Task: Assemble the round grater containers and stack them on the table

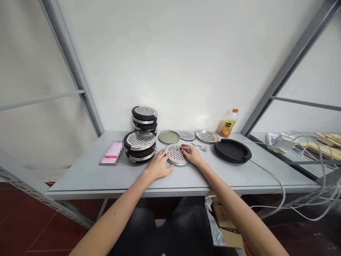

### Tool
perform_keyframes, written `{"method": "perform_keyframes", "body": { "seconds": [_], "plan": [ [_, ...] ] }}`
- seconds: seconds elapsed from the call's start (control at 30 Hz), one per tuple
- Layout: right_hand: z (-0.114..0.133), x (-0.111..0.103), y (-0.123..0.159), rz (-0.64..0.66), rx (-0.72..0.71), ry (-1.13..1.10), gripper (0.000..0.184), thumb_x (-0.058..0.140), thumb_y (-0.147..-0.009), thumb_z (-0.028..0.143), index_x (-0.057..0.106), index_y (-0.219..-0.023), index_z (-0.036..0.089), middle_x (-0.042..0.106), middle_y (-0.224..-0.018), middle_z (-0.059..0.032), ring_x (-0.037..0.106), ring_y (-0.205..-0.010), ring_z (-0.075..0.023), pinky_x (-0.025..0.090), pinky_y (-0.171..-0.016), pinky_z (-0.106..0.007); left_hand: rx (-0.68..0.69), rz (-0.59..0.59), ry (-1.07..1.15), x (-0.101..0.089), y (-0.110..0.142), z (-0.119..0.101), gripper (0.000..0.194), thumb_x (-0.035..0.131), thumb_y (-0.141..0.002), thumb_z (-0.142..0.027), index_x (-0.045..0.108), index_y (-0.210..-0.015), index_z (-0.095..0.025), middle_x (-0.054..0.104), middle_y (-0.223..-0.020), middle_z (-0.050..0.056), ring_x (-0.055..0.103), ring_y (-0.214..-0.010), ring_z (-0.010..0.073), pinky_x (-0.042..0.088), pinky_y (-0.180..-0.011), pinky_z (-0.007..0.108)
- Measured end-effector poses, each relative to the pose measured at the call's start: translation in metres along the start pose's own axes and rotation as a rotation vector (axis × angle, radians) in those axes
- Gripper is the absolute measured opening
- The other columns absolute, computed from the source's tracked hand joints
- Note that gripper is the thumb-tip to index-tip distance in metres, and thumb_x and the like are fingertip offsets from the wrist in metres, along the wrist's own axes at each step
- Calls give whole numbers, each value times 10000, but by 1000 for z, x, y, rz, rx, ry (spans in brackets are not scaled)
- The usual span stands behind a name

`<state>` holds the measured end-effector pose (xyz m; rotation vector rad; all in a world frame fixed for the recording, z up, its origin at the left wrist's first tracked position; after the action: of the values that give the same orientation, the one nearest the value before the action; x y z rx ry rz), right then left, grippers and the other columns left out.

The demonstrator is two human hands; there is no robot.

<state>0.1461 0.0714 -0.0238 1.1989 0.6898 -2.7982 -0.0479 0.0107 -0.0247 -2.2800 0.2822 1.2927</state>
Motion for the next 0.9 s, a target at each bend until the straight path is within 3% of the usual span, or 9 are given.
{"method": "perform_keyframes", "body": {
  "seconds": [0.2,0.3,0.4,0.5,0.63,0.77,0.9],
  "plan": [
    [11,-2,0,114,-47,26,282,539,-846,200,721,-1061,220,639,-1232,-79,572,-1183,-235,400,-1042,-378,61,-12,-62,-13,12,-15,590,568,-811,-421,499,-1331,-151,384,-1476,125,238,-1413,318,223,-1159,471],
    [16,-2,4,254,-132,-68,307,519,-865,209,693,-1117,221,611,-1274,-69,516,-1249,-223,372,-1068,-392,208,-16,-114,-22,28,-30,598,602,-790,-443,529,-1305,-148,304,-1517,125,147,-1438,316,185,-1169,482],
    [21,-3,13,340,-186,-160,312,527,-871,251,673,-1146,251,601,-1289,-37,461,-1299,-211,343,-1090,-427,378,54,-85,-24,44,-41,633,618,-786,-451,500,-1332,-153,368,-1485,124,264,-1409,283,234,-1161,444],
    [27,-10,22,264,-228,-167,237,580,-849,301,724,-1033,258,669,-1187,-38,504,-1255,-218,375,-1068,-427,470,83,-88,-23,55,-49,619,629,-790,-484,516,-1316,-178,506,-1386,121,419,-1322,282,293,-1129,449],
    [38,-18,38,209,-256,-129,158,651,-808,360,758,-865,259,732,-1001,-42,608,-1095,-220,439,-1009,-386,564,82,-187,-18,72,-65,461,571,-872,-458,558,-1260,-210,590,-1295,104,504,-1232,289,404,-1025,450],
    [55,-28,60,335,-308,-119,286,552,-876,416,727,-1029,249,707,-1095,-55,605,-1108,-215,452,-997,-374,652,-23,-251,-16,86,-80,296,449,-958,-206,560,-1232,-220,651,-1205,75,584,-1122,235,492,-884,391],
    [72,-48,83,423,-422,-30,416,505,-901,443,629,-1224,211,602,-1286,-102,457,-1290,-271,384,-1062,-457,792,-233,-284,-26,88,-89,253,507,-928,-167,576,-1172,-150,704,-1076,89,642,-998,226,533,-765,364]
  ]
}}
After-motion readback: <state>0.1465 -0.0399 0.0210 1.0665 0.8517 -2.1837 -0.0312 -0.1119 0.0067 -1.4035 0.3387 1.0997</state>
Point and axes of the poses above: each hand's wrist, its own y-axis away from the middle knuckle, its own x-axis out of the palm, z = x × y, the point moved 5 cm from there along -y, towards the middle knuckle
